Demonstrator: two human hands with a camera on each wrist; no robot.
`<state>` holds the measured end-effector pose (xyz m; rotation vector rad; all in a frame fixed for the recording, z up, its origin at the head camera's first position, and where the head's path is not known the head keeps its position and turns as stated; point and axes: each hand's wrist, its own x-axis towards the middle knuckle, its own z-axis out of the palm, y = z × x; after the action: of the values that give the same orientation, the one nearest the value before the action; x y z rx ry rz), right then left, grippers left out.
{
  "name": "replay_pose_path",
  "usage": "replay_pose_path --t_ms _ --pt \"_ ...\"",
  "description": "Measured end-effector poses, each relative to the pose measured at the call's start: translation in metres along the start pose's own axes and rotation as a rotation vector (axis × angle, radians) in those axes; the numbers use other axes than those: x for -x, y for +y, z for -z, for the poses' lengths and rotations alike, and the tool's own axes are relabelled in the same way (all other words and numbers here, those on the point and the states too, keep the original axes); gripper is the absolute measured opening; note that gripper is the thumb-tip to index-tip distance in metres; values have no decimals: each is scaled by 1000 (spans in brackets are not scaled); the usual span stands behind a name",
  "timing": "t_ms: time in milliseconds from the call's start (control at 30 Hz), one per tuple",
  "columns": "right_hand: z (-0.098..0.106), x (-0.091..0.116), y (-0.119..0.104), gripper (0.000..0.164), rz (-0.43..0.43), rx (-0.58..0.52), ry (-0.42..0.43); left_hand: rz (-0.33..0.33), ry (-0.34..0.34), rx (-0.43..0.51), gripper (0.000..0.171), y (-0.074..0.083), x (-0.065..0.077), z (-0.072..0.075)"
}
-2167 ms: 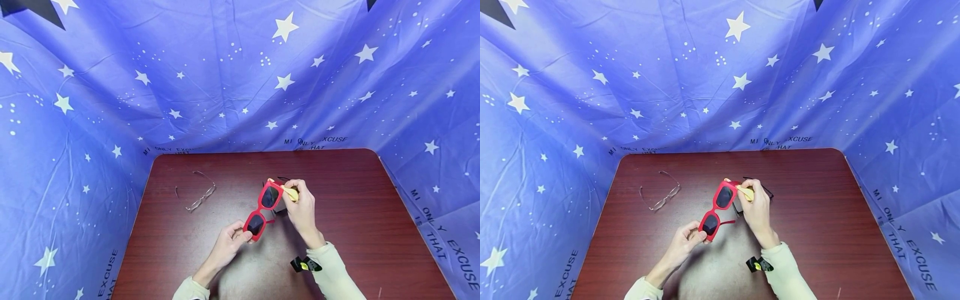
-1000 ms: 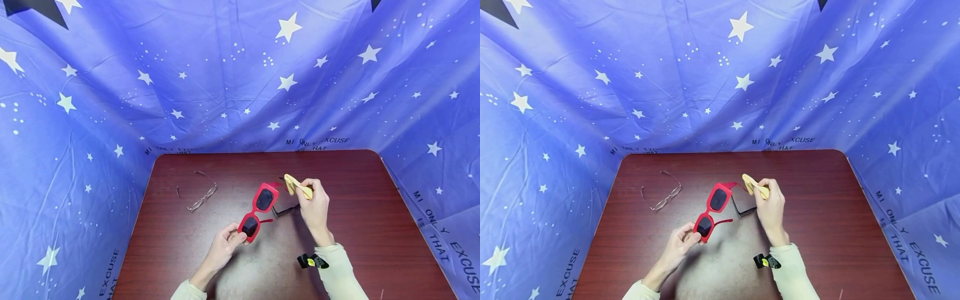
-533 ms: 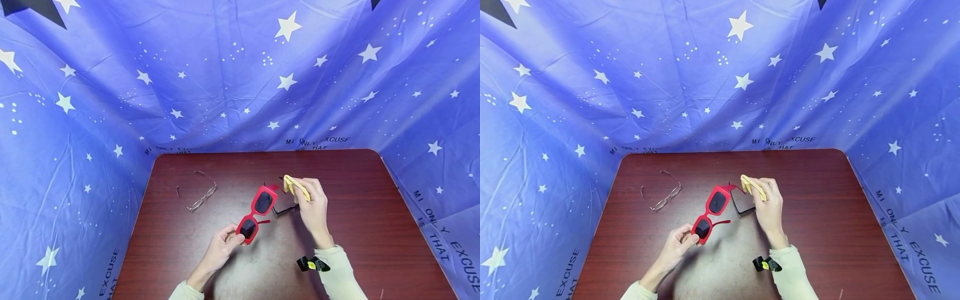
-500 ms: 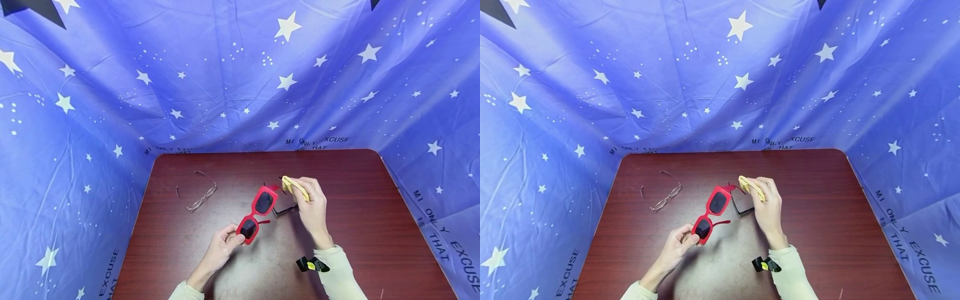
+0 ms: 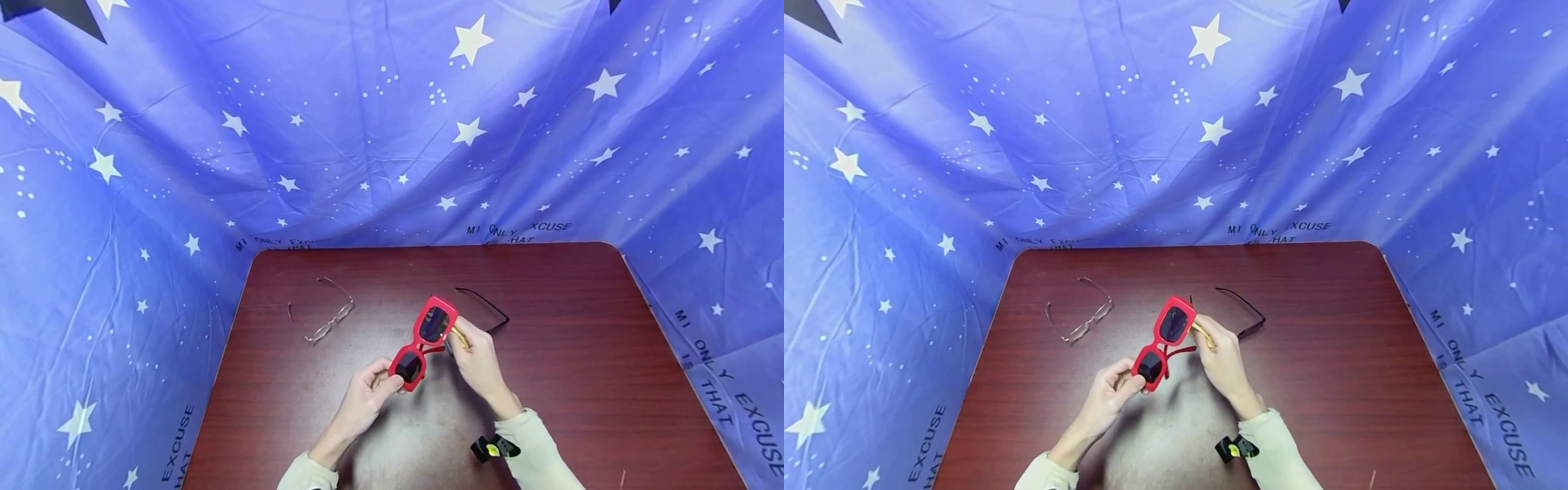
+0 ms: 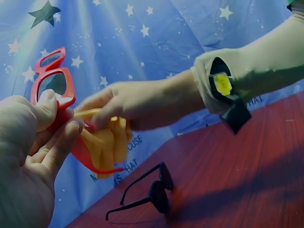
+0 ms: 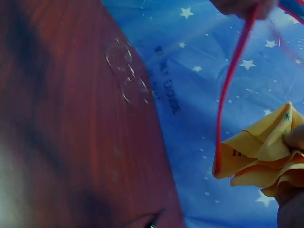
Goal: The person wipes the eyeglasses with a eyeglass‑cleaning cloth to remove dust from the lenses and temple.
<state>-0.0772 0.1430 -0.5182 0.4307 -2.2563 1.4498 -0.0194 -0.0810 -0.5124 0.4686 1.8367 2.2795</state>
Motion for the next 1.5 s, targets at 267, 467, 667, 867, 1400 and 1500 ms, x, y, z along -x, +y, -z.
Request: replay_pose_path --t_ms 267,467,667,867,1400,1500 --pt "-1 1 -20 27 -408 -653 -33 59 42 -62 19 2 -4 -2" --pt "2 3 -24 33 -443 -1021 -140 79 76 -113 17 1 -4 -4" --pt "-5 12 -27 32 -459 -1067 -182 54 124 -152 15 -1 -5 -6" --pt "-15 22 -31 28 -537 -1047 -236 63 149 -152 17 3 -7 -7" --pt "-6 2 -29 36 -621 -1074 -35 118 155 -132 19 -1 -6 -5" --pt "-13 11 -31 30 -646 -1063 -74 128 168 -137 19 -2 -7 -4"
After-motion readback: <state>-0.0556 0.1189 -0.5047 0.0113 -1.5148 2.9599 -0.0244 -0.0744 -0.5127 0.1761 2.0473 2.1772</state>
